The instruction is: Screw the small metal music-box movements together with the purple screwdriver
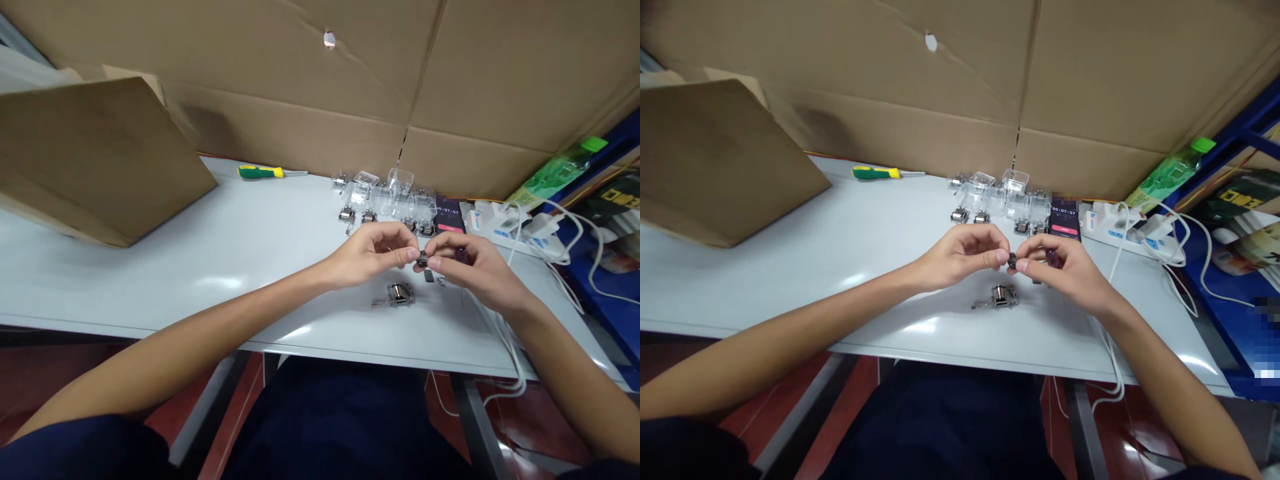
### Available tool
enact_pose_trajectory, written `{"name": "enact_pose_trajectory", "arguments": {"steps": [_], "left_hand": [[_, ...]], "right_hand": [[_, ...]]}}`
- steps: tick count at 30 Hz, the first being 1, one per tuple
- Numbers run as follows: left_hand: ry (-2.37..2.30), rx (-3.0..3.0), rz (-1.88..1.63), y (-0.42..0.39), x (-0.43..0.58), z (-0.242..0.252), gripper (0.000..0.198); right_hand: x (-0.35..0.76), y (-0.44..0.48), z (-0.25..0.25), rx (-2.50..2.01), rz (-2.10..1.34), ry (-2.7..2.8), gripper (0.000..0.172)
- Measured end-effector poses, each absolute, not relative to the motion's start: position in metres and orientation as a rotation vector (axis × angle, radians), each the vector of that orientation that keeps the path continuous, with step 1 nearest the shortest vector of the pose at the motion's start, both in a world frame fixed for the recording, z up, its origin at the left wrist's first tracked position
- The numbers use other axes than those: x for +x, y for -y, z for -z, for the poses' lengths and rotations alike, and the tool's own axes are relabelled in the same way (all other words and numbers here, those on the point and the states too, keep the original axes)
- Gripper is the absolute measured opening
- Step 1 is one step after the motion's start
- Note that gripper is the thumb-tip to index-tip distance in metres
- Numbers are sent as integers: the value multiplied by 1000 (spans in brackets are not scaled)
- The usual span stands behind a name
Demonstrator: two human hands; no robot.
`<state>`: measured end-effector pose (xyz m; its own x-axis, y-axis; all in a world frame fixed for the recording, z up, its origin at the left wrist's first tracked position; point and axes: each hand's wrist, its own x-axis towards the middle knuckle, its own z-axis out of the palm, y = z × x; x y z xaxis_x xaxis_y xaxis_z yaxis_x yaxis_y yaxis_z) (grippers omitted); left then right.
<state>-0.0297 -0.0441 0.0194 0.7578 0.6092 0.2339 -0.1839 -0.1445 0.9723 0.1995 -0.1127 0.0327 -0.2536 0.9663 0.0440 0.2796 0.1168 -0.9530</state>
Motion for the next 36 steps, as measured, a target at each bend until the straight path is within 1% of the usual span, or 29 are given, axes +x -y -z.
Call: {"name": "enact_pose_trajectory", "arguments": {"steps": [2,9,14,17,20,22,26,30,32,36], "left_hand": [[-354,1558,-725,46,-29,-20,19],[-301,1547,-704,48,-29,-20,14],[-306,1585,-667,41,-32,-19,17],[-368,1615,-712,32,-34,-20,25],[-456,1613,-812,22,-36,-19,34],[-507,1637,-813,19,-37,-18,36],[-517,1839,-600,19,-38,-15,29],[-373,2085,-383,25,-39,-12,17],[-301,2149,-332,27,-40,-11,19],[-245,2245,-307,27,-42,-10,34]], "right_hand": [[201,112,-32,-1216,-1245,1661,20],[200,113,-32,-1212,-1344,1586,21],[200,111,-33,-1154,-1318,1602,24],[203,112,-36,-1219,-1076,1786,24],[206,114,-39,-1328,-618,2117,15],[208,114,-39,-1304,-458,2303,13],[206,113,-37,-1252,-564,2496,14],[203,112,-34,-1257,-630,2545,17],[202,111,-32,-1249,-647,2561,17],[202,110,-29,-1265,-658,2588,15]]}}
